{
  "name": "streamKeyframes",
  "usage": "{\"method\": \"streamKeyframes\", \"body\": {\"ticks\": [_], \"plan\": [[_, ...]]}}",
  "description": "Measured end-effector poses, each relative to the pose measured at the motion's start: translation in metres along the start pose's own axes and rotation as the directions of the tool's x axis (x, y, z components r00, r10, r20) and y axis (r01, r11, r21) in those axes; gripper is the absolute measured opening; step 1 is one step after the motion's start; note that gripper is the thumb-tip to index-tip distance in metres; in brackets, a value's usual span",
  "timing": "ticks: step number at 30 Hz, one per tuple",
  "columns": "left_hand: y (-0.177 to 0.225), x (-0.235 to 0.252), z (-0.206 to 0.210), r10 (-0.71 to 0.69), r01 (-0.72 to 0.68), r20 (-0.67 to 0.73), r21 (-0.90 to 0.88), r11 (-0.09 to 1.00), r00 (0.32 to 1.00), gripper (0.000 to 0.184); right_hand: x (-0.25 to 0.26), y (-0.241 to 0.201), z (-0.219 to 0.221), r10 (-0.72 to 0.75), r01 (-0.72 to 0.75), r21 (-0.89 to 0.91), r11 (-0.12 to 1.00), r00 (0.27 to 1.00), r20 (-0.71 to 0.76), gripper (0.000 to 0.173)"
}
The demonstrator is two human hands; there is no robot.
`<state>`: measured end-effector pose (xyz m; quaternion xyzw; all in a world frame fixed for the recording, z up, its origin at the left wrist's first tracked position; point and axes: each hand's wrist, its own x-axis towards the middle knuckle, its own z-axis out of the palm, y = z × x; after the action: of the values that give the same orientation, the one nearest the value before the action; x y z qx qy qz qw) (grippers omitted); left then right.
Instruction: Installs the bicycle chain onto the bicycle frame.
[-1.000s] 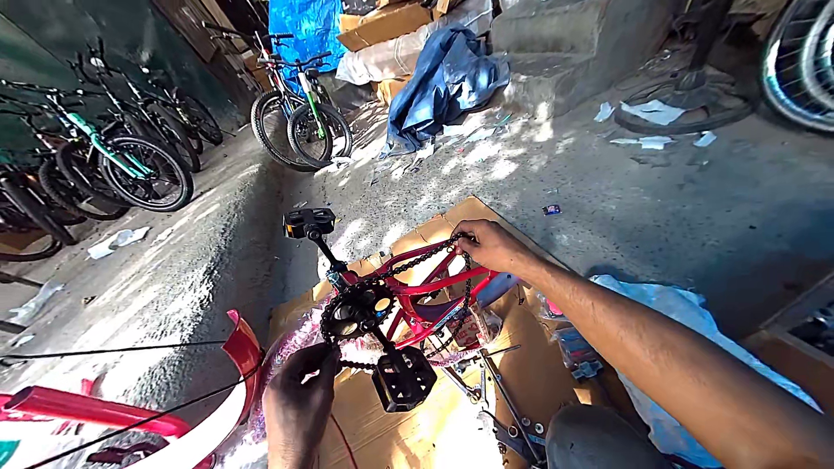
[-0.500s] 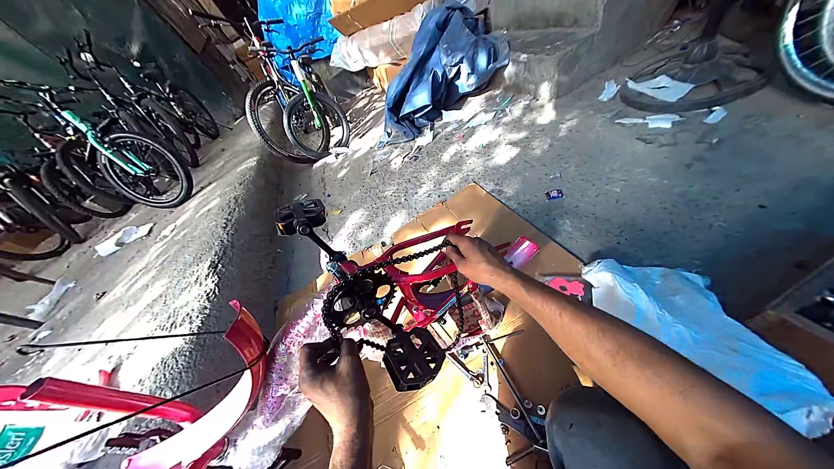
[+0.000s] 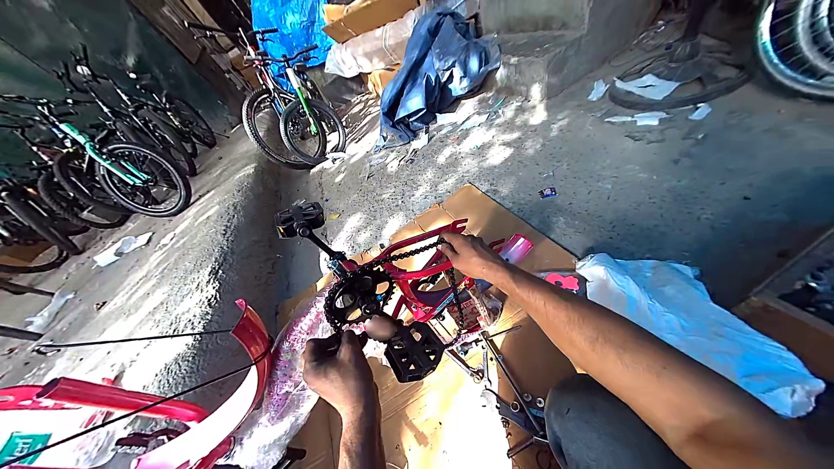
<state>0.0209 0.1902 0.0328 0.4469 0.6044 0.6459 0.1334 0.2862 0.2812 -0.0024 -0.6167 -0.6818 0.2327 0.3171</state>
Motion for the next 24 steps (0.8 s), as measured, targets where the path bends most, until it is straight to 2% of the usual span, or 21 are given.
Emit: {"method": "streamKeyframes", "body": {"ticks": [3,9,15,18,21,24], "plan": [[0.003,-0.001,0.001,-0.042,0.042,-0.023,-0.019,0.999,0.999,0.024,0.000,0.000,0.001,-0.005,0.005,0.003,1.000,1.000,0.002,0.032],[-0.003,-0.004,-0.003,-0.056,0.056,0.023,-0.010,0.998,0.998,0.011,0.000,-0.003,0.001,0.008,-0.008,-0.001,1.000,1.000,-0.003,0.031],[0.005,0.002,-0.003,-0.068,0.068,-0.001,-0.128,0.989,0.998,0.021,-0.003,0.000,0.001,0.006,-0.005,0.047,0.999,1.000,-0.026,0.032],[0.009,0.002,-0.001,-0.004,0.003,0.031,0.032,0.999,1.000,0.020,-0.001,0.002,0.002,0.028,-0.027,0.029,0.999,0.999,-0.034,0.031],[0.003,0.003,-0.004,-0.014,0.000,0.075,0.174,0.985,0.997,0.019,0.002,0.001,0.003,0.027,-0.027,0.029,0.999,0.999,-0.020,0.030],[-0.001,0.000,-0.010,-0.021,-0.001,0.108,0.204,0.979,0.994,0.014,0.001,0.005,0.005,0.033,-0.032,0.057,0.998,0.999,-0.025,0.030]]}}
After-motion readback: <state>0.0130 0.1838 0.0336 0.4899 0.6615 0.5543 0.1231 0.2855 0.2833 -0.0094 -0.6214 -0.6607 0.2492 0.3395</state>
